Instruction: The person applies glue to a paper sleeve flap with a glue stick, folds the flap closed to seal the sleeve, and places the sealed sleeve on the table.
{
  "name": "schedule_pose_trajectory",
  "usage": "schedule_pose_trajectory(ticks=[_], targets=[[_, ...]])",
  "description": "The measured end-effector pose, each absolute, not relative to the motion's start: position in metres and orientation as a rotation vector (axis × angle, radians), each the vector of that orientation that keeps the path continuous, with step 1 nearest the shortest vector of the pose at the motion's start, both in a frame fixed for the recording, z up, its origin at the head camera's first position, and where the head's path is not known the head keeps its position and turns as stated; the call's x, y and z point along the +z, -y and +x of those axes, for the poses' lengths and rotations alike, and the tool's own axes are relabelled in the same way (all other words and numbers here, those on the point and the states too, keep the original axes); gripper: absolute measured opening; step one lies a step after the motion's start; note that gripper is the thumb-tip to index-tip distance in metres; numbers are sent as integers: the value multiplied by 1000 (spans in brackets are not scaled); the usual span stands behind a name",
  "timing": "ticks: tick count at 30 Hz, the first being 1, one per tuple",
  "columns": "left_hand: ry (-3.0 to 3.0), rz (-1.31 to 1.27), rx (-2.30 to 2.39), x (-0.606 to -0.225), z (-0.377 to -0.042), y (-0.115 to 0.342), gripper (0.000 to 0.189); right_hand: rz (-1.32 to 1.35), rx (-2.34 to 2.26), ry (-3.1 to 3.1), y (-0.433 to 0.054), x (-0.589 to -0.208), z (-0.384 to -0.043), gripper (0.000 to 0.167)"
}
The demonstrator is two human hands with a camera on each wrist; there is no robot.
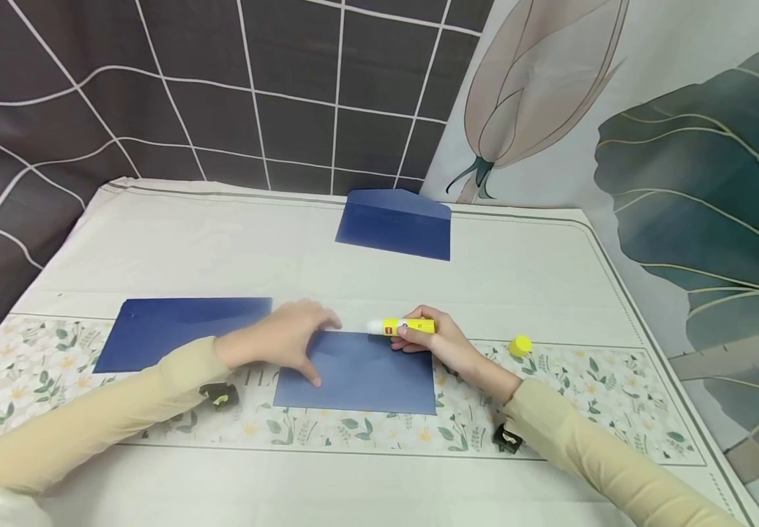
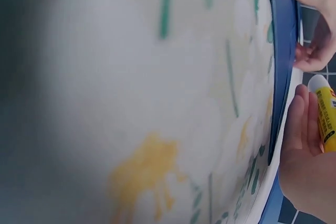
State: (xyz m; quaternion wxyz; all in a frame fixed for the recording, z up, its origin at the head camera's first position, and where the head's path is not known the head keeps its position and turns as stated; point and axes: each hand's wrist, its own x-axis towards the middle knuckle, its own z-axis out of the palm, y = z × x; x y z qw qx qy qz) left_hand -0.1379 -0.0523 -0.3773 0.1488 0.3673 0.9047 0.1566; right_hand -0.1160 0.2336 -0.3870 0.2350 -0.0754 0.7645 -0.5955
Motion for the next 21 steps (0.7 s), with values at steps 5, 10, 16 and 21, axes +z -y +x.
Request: schedule_pose_trajectory(ticks=[5,10,16,21], targets=[[-2577,1022,421,-373,-143,48,87,-206,-1697,-2046,-235,-383,-117,28],[-2565,1000,377,-372,-145,46,84,-170,-1773,-1979,-238,-379,-119,22],[-2558,994,377,-372,-145,47,85,-170,-1808,-1942,-243,-374,-119,18],[-2550,971,396,-372,-145,47,85,-191,-1827,-1918,-245,-373,-118,16]])
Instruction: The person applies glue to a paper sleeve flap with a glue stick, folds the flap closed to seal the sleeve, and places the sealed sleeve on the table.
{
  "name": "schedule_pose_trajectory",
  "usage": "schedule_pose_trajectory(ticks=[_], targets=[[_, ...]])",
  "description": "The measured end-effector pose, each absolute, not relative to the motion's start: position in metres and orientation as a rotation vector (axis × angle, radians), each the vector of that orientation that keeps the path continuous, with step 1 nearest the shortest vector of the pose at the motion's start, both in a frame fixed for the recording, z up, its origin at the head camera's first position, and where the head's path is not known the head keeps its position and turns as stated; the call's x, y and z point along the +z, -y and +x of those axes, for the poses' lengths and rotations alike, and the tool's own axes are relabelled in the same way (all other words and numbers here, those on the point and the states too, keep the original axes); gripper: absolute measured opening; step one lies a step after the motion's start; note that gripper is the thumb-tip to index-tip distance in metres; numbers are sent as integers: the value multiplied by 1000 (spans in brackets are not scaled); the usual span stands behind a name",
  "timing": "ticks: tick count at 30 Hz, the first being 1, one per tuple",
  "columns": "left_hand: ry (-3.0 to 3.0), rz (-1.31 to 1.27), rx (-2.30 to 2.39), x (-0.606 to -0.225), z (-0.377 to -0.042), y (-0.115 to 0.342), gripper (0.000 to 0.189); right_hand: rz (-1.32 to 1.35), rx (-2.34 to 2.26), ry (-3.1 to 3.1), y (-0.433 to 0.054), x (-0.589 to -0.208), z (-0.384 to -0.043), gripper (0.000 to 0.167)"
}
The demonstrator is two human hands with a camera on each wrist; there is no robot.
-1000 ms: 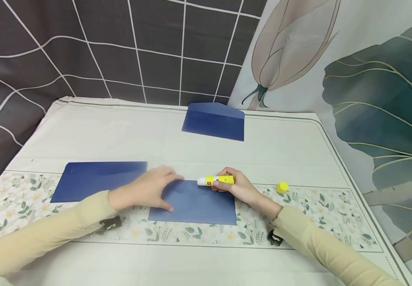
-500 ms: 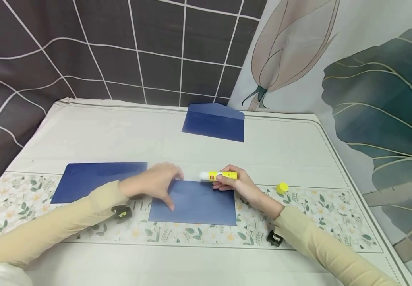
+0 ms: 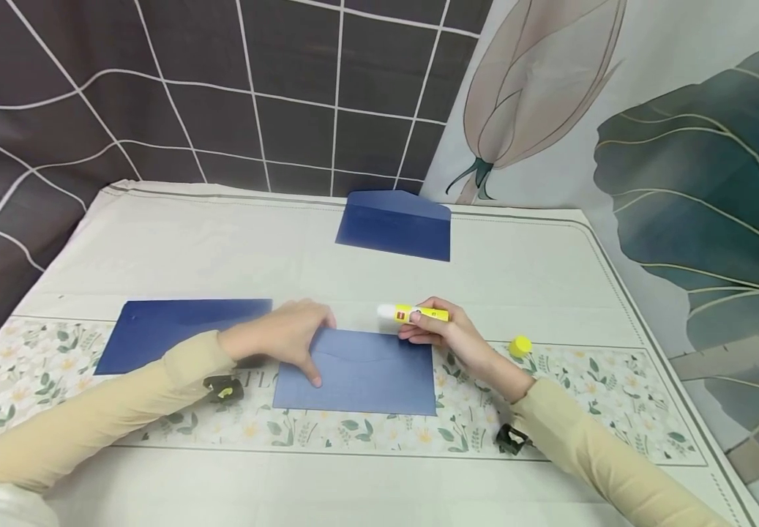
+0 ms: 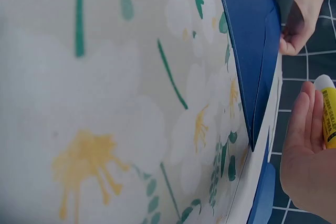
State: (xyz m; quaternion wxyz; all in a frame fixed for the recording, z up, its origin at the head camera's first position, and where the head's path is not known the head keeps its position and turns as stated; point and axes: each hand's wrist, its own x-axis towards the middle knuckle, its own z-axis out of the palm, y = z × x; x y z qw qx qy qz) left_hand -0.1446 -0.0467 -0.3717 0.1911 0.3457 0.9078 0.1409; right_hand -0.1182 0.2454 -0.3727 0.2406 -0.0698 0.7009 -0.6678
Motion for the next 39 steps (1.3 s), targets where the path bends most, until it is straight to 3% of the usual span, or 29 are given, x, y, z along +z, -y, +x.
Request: schedule_pose_trajectory(ticks=[15,31,39], targets=[[-2401,1026,720,-367,-144,75,83,-387,-1956,-1723,-249,-366,-114,10],[-2555,942,860,-355,-154,199,65,-481,-1976,-1654,-259,-370,-107,19],[-2586,883,861,-358,-149,234,60,-468,-1960,-1690,-257,-371,-106,20]])
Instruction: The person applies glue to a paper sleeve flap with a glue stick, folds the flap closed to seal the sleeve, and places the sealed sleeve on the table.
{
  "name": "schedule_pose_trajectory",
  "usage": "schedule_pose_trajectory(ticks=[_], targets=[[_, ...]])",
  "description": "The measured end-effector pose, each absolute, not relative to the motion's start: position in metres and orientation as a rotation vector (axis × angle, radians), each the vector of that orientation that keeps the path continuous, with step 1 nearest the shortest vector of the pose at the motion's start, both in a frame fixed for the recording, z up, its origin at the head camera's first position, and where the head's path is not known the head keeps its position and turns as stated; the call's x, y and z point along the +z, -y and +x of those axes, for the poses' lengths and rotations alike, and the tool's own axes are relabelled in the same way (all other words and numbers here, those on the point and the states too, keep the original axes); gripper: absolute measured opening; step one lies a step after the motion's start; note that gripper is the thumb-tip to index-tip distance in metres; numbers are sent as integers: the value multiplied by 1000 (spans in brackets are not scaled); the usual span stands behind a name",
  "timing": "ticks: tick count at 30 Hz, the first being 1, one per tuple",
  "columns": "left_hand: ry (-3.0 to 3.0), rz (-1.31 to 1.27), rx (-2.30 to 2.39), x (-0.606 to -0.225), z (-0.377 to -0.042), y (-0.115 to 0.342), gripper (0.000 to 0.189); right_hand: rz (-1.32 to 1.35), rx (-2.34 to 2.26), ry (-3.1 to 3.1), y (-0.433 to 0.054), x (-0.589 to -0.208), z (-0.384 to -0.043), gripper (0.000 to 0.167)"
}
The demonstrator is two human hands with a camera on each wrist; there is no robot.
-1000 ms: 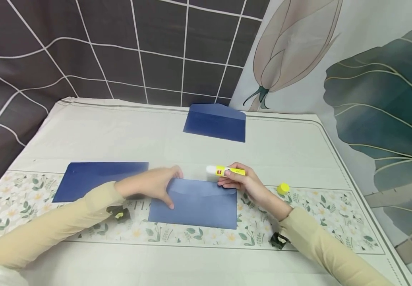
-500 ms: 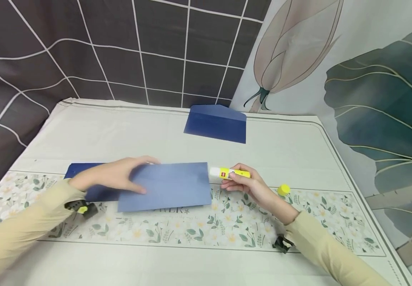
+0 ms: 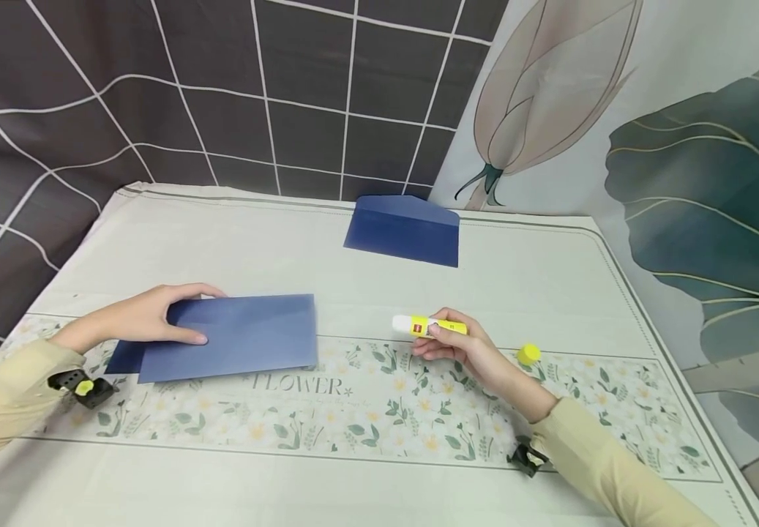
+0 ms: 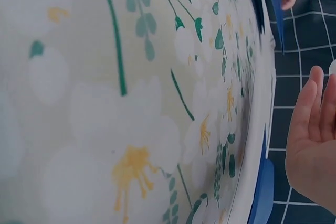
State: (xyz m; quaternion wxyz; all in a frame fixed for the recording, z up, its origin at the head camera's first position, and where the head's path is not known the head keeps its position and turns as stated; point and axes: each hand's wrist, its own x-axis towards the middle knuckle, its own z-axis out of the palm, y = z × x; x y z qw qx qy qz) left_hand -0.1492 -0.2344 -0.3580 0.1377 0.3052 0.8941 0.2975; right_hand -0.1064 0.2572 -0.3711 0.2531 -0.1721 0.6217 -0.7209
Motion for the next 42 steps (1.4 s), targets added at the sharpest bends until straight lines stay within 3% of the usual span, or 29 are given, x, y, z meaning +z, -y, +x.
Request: schedule_pose_trajectory(ticks=[17,42], targets=[[-2690,903,719,-370,-153,270,60,-419,-1963,-1725,-263,-371,-102,22],[-2928,844,486,-369,-155,260,54,-244,-1887,-1968,-260,-366,-104,17]])
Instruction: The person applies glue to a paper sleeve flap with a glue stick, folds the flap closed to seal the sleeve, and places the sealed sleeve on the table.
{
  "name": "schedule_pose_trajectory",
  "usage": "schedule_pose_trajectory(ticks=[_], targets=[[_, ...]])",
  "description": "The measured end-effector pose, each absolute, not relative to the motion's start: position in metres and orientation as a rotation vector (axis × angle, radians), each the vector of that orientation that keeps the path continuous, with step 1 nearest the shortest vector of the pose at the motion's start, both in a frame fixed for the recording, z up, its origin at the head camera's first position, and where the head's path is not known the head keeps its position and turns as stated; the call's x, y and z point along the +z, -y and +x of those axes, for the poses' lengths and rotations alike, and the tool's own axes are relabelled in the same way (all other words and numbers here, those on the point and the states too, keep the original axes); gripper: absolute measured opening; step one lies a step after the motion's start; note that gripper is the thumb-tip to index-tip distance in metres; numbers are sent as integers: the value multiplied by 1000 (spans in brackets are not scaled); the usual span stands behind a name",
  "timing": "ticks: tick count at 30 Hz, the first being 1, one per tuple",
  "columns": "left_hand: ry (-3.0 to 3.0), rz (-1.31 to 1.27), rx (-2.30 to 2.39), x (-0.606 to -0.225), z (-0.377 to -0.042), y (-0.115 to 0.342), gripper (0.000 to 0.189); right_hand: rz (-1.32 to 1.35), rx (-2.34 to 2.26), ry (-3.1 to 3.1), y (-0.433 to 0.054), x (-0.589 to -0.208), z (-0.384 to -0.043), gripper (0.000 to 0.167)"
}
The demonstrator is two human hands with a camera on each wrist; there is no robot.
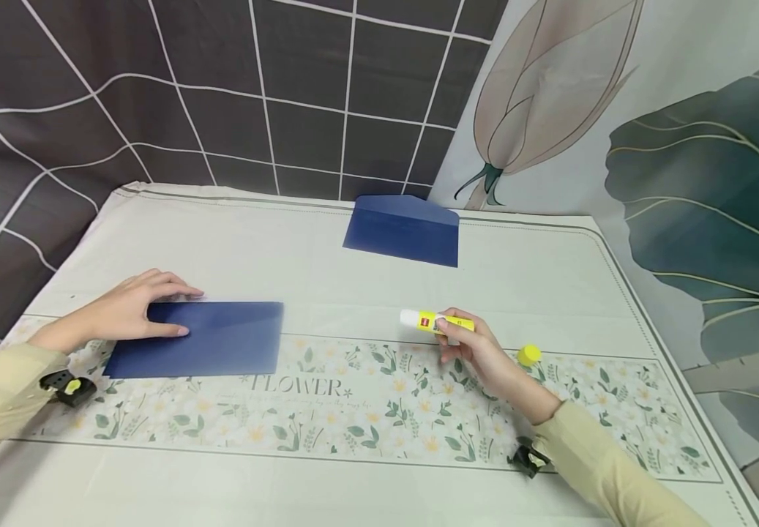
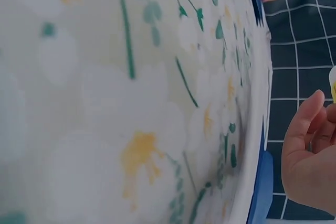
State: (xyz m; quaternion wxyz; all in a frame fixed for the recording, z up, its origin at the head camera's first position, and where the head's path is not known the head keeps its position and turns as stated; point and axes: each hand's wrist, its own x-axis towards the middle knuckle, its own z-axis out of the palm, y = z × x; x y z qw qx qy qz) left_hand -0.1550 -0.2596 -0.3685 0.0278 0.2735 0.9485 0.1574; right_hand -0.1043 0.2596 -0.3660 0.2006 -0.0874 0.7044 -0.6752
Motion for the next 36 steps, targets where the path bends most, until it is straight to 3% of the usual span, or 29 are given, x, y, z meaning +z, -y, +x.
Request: schedule_pose_trajectory(ticks=[23,36], targets=[[-2781,861,936,-331,-257,93,57,-361,-1876,-2084,-263,-361,-106,22],[-2618,572,1249,-339,-314,38,64,-422,-1811,-2096,-264,-368,-104,19]])
